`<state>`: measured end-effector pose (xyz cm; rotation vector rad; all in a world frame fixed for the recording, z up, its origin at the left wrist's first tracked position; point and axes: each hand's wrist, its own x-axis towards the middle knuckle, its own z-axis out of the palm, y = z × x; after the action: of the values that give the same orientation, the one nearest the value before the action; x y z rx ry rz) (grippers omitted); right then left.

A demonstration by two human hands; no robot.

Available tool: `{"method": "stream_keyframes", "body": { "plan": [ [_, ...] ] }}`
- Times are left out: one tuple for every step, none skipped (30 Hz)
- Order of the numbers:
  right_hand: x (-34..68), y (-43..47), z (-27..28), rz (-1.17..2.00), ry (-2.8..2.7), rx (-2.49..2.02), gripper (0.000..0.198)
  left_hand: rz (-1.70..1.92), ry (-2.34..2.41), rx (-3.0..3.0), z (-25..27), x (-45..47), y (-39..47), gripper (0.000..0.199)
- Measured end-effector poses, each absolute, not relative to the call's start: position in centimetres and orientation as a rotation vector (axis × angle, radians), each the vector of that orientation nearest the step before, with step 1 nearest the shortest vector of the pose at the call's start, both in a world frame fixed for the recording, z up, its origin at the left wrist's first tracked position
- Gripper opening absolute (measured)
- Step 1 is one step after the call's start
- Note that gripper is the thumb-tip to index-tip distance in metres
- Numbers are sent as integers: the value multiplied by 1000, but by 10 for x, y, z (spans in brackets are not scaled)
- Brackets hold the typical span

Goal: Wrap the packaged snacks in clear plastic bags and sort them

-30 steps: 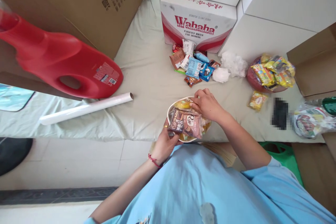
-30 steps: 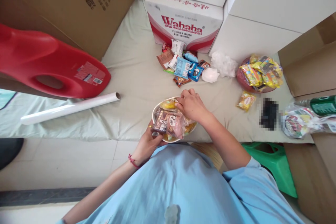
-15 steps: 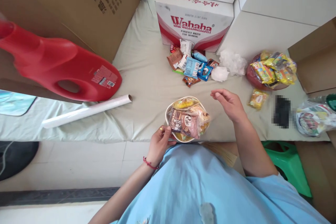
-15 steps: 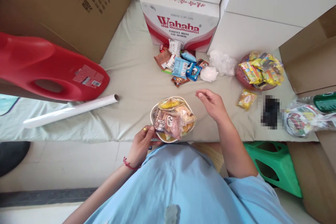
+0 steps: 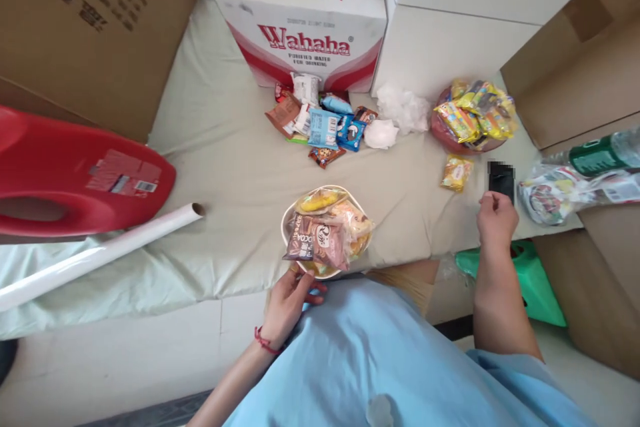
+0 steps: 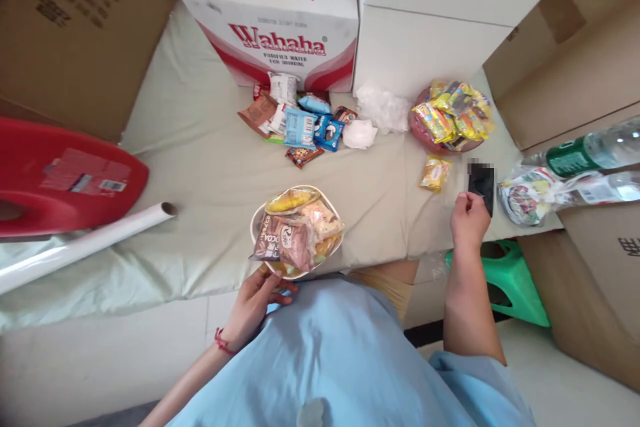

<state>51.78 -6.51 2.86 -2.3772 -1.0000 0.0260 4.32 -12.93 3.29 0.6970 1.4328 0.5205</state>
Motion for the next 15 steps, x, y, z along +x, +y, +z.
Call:
{"method": "stream_keyframes", "body": {
  "plan": [
    [526,-60,29,-21,-1007,-2425,49,511,1441,706,32,45,-128,48],
    [531,-52,29,-43,-1009,-2467,50,511,1451,719,31,46,-126,45],
    [533,-43,29,-25,-1020,-2513,52,516,1462,731,31,48,-125,41],
    [534,-33,29,8,-1026,-2570,54,522,1470,739,31,49,-123,38],
    [533,-23,28,63,-1029,-2625,56,526,1476,744,31,50,-122,36],
    [532,-12,27,131,-1034,-2662,56,529,1479,748,32,51,-121,35],
    [530,-3,25,197,-1044,-2678,55,533,1481,752,32,52,-121,34],
    [528,5,22,253,-1060,-2669,53,536,1481,756,33,52,-120,34],
    [526,11,19,291,-1075,-2635,49,538,1484,759,34,53,-120,34],
    [524,15,16,308,-1080,-2585,46,539,1488,761,34,54,-120,35],
    [521,17,13,308,-1070,-2529,43,538,1493,759,35,54,-120,36],
    [519,17,10,298,-1047,-2471,41,536,1497,754,35,55,-120,38],
    [517,15,7,285,-1021,-2410,39,535,1499,749,35,55,-119,39],
    [515,11,4,278,-1003,-2345,38,536,1498,744,36,55,-119,39],
    [513,6,2,290,-997,-2271,36,537,1493,741,36,55,-119,40]
  ]
}}
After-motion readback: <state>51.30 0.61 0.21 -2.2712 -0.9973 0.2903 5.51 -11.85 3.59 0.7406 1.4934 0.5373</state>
